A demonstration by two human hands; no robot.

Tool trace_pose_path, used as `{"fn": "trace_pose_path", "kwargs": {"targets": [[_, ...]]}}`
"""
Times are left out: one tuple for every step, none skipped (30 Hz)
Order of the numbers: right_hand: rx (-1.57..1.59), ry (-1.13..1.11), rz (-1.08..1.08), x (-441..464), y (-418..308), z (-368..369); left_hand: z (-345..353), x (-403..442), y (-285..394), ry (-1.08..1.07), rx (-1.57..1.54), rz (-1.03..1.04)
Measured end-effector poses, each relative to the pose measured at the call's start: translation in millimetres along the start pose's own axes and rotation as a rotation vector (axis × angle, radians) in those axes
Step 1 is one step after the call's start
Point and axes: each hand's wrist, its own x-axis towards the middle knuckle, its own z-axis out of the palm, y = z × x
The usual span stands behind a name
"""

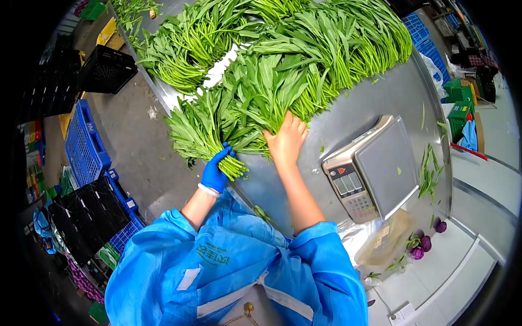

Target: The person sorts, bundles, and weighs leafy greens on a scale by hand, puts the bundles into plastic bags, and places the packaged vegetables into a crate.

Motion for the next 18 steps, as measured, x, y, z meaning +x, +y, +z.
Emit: {"fn": "trace_pose_path", "kwargs": {"targets": [[0.035, -0.047, 0.002, 6.2, 12.7, 3.8, -0.3, -1.4, 1.4, -0.026, -0.012, -0.006], [0.070, -0.095, 0.003, 11.6, 22.8, 5.7, 0.4, -2.2, 3.7, -0.035, -0.011, 0.006], [0.112, -0.082, -0.034, 19.3, 19.5, -10.0, 5.0, -7.1, 6.6, -0.041, -0.012, 0.016], [0.091, -0.054, -0.081, 26.1, 20.6, -21.1, 10.9, -13.6, 9.9, -0.044, -0.013, 0.024], [0.124, -0.048, -0.087, 33.3, 17.6, -33.3, 18.1, -20.5, 14.9, -0.043, -0.005, 0.025], [0.158, -0.041, -0.091, 38.7, 16.5, -41.3, 23.9, -24.7, 18.3, -0.054, -0.019, 0.031], [0.164, -0.050, -0.102, 42.9, 20.9, -42.1, 28.9, -27.2, 22.1, -0.065, -0.031, 0.037], [0.204, -0.115, -0.049, 46.4, 26.2, -38.7, 33.6, -28.0, 26.3, -0.079, -0.042, 0.046], [0.245, -0.180, 0.006, 47.1, 32.8, -32.2, 37.1, -27.8, 30.3, -0.100, -0.046, 0.053], [0.287, -0.245, 0.064, 44.6, 38.5, -26.3, 41.0, -29.1, 33.4, -0.101, -0.039, 0.055], [0.270, -0.305, 0.108, 42.1, 42.1, -22.0, 46.5, -29.3, 36.1, -0.105, -0.034, 0.060], [0.286, -0.295, 0.122, 41.3, 38.2, -22.8, 51.7, -28.2, 38.0, -0.112, -0.031, 0.068], [0.301, -0.289, 0.137, 37.5, 31.4, -24.9, 54.1, -27.9, 39.1, -0.103, -0.014, 0.079], [0.315, -0.286, 0.154, 32.2, 25.1, -25.7, 55.0, -28.8, 39.1, -0.098, 0.005, 0.088], [0.333, -0.273, 0.153, 28.5, 19.8, -24.4, 56.6, -29.0, 39.6, -0.096, 0.027, 0.098], [0.340, -0.240, 0.029, 24.4, 18.7, -18.1, 58.2, -28.3, 39.2, -0.097, 0.050, 0.107], [0.238, -0.253, 0.058, 21.2, 11.6, -14.8, 56.8, -24.7, 36.5, -0.072, 0.064, 0.147], [0.136, -0.263, 0.086, 20.3, 3.9, -15.2, 56.3, -23.5, 35.9, -0.081, 0.078, 0.132]]}}
